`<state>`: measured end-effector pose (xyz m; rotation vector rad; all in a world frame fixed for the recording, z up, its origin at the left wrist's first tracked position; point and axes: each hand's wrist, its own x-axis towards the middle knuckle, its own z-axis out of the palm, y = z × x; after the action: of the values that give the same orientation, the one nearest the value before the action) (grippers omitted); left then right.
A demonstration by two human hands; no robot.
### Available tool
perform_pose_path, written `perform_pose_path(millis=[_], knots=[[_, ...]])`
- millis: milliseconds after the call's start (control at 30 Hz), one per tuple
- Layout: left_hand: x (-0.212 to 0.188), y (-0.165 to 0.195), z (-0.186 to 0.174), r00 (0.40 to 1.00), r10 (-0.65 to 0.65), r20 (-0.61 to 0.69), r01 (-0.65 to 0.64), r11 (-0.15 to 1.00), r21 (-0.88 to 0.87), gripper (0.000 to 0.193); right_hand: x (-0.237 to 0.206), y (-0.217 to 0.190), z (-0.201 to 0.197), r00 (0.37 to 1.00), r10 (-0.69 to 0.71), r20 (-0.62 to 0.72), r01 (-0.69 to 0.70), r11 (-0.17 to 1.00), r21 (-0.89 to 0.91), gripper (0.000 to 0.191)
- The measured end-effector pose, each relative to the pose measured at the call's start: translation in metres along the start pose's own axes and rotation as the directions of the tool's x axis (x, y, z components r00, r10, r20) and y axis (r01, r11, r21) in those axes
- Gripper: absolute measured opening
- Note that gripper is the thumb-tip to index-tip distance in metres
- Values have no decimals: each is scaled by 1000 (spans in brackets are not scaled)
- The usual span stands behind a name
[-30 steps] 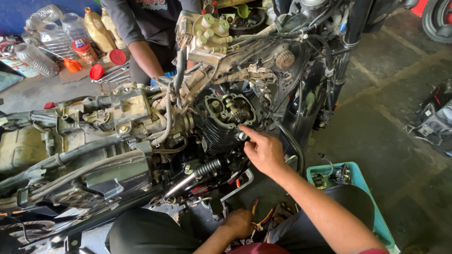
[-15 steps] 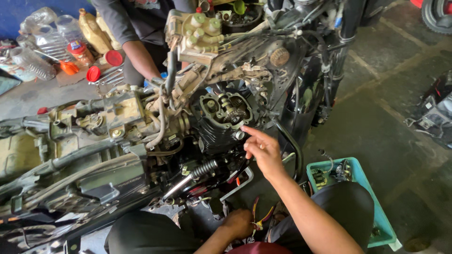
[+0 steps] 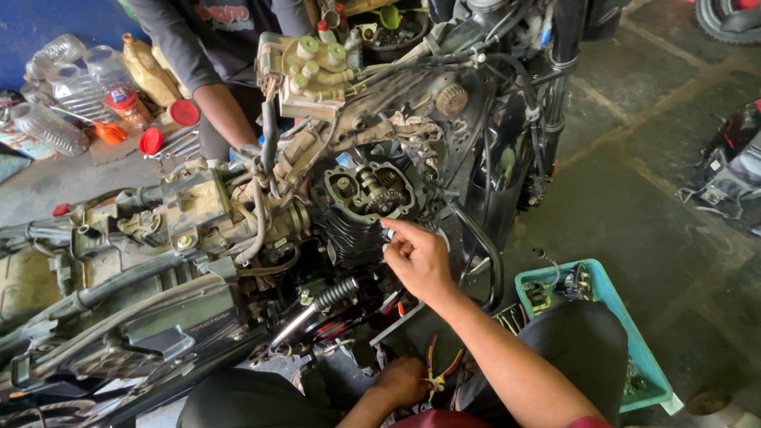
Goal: The person sits on the floor beside a motorcycle with the engine partially disassembled. They squeeze sealant from a tube onto a screwdriver, apply it to engine parts, then use their hands to position and press components on the cylinder head and fit a rubber boot onto a metal fitting.
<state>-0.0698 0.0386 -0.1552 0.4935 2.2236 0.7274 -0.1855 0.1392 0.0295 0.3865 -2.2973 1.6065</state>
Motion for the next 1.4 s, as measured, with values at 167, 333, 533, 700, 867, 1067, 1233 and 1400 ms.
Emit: perform_pose_path(millis=[167,333,533,700,867,1067,1233,1400], knots=[[-2,2,-1,1000,-3,-23,3,1000,-13,29,2,4,-7,999,46,-7,-46,998,40,37],[1,0,1,1000,-5,-21,5,1000,-4,30,7,10,3,976,197,97,-218,919,329,44],[5,-5,7,999,-5,-39,4,1000,-23,29,3,3,4,958,241,158,-288,768,572,51],[3,-7,6,999,1,-38,-1,1000,-12,31,0,1,-11,945,300,133,-315,719,619,49],[1,-6,6,998,-15,-63,13,1000,-22,31,0,16,-25,980,169,100,-197,849,490,52],[3,-7,7,1000,27,-9,-27,1000,-6,32,2,18,-23,987,-150,59,145,986,79,59],[5,-8,5,996,57,-65,-54,998,42,37,4,8,-22,962,-264,65,272,920,-281,61],[2,-6,4,996,57,-72,-54,998,32,37,7,4,-27,897,-394,199,413,588,-695,64]])
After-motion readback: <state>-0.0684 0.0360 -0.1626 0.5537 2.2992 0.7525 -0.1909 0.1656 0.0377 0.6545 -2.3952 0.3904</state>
